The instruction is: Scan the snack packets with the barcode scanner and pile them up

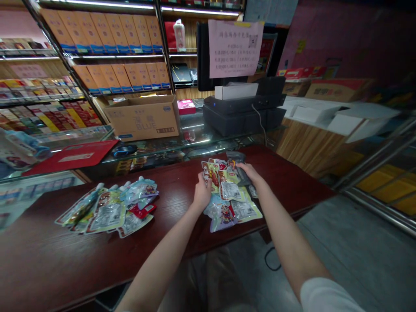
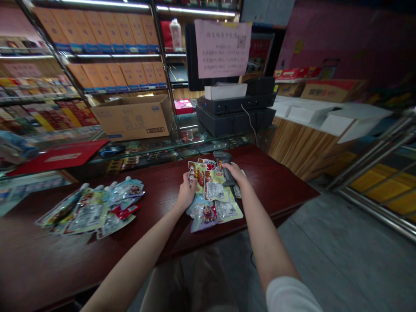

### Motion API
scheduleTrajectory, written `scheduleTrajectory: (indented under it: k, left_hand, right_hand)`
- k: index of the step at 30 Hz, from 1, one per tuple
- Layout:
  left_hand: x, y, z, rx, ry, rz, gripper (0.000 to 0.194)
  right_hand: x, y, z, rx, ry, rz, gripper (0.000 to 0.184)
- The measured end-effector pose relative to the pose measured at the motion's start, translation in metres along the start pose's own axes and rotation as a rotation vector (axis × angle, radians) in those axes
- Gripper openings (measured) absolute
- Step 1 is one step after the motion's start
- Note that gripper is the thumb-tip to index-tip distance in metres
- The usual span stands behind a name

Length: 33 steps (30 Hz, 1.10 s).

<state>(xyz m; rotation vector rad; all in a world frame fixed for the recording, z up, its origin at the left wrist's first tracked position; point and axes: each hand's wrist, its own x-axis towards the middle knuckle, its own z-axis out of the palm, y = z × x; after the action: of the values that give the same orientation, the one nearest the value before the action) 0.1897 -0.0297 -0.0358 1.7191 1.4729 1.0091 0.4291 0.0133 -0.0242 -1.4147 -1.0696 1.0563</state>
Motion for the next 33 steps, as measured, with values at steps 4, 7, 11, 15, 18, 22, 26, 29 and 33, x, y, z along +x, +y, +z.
scheduleTrajectory:
  k: [4,7,11,15,18,22,26,29,33]
  left_hand:
    - [-0.004,-0.003,-0.015,-0.008,-0.015,-0.006,0.031]
    - [-0.008,-0.009,-0.029,0.004,-0.011,0.003,0.029]
    - [-0.014,-0.022,-0.051,-0.039,-0.003,0.013,0.030]
    - [-0.018,-0.033,-0.072,-0.093,0.101,0.080,0.028]
    - [-0.017,-0.039,-0.089,-0.219,0.180,0.099,0.030]
    - [-0.010,-0.043,-0.111,-0.361,0.235,0.159,0.038]
    - [-0.005,-0.039,-0.137,-0.331,0.240,0.211,0.033]
    - [-0.007,-0.032,-0.156,-0.083,0.330,0.293,0.023]
    - [-0.009,-0.027,-0.174,0.275,0.456,0.388,0.033]
  right_hand:
    - [-0.012,-0.007,0.020,-0.005,-0.015,-0.015,0.023]
    - [-0.020,-0.013,0.037,-0.021,-0.056,-0.014,0.022]
    - [-0.025,-0.015,0.057,0.027,-0.107,0.002,0.020]
    - [-0.024,-0.018,0.065,0.123,-0.088,0.048,0.018]
    - [-0.027,-0.028,0.059,0.209,-0.078,0.069,0.020]
    - [-0.045,-0.053,0.043,0.334,-0.158,-0.029,0.020]
    - [-0.078,-0.075,0.038,0.408,-0.288,-0.146,0.021]
    - [-0.100,-0.085,0.047,0.417,-0.366,-0.132,0.022]
    - [-0.107,-0.088,0.070,0.469,-0.493,-0.130,0.026]
